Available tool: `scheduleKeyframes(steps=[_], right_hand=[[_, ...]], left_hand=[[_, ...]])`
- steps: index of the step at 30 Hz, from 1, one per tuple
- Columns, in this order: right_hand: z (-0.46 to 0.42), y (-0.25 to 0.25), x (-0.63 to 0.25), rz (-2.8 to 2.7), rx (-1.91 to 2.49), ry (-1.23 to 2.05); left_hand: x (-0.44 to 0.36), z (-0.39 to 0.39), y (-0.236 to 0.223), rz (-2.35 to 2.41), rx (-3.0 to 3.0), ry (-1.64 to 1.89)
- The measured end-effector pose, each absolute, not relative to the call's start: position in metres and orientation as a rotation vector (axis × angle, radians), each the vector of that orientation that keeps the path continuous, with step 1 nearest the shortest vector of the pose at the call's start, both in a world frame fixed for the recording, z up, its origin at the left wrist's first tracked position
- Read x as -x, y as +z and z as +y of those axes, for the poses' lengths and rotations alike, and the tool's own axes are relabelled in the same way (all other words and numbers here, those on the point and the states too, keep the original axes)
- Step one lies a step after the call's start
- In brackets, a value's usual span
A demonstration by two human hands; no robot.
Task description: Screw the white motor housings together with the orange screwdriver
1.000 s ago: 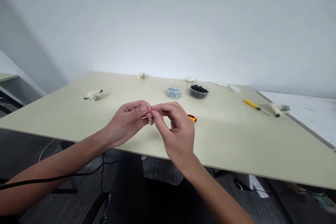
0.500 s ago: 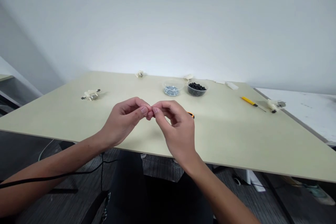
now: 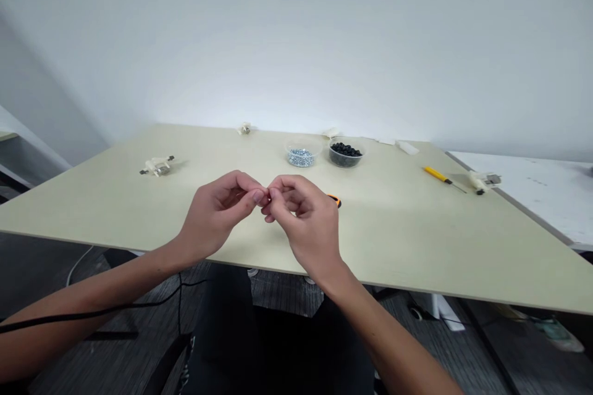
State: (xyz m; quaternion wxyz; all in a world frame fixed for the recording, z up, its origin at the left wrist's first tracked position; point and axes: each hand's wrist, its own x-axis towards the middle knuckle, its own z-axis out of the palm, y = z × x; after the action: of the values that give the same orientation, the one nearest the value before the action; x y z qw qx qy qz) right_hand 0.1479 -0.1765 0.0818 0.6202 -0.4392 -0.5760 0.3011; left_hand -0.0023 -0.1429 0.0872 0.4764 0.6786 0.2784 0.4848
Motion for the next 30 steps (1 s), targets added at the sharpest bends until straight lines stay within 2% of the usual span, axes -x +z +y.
scheduleKeyframes(steps=[8, 17, 30], right_hand=[[-0.169, 0.077, -0.145, -1.207, 0.875, 0.878], [-0.167, 0.074, -0.149, -1.232, 0.89, 0.907], [-0.168, 0.071, -0.155, -1.226, 0.878, 1.022]], left_hand=[[-0.006, -0.145, 0.078, 0.636, -1.601, 1.28], [-0.008, -0.147, 0.078, 0.706, -1.664, 1.325], [-0.006, -0.139, 0.078, 0.668, -1.479, 1.171]])
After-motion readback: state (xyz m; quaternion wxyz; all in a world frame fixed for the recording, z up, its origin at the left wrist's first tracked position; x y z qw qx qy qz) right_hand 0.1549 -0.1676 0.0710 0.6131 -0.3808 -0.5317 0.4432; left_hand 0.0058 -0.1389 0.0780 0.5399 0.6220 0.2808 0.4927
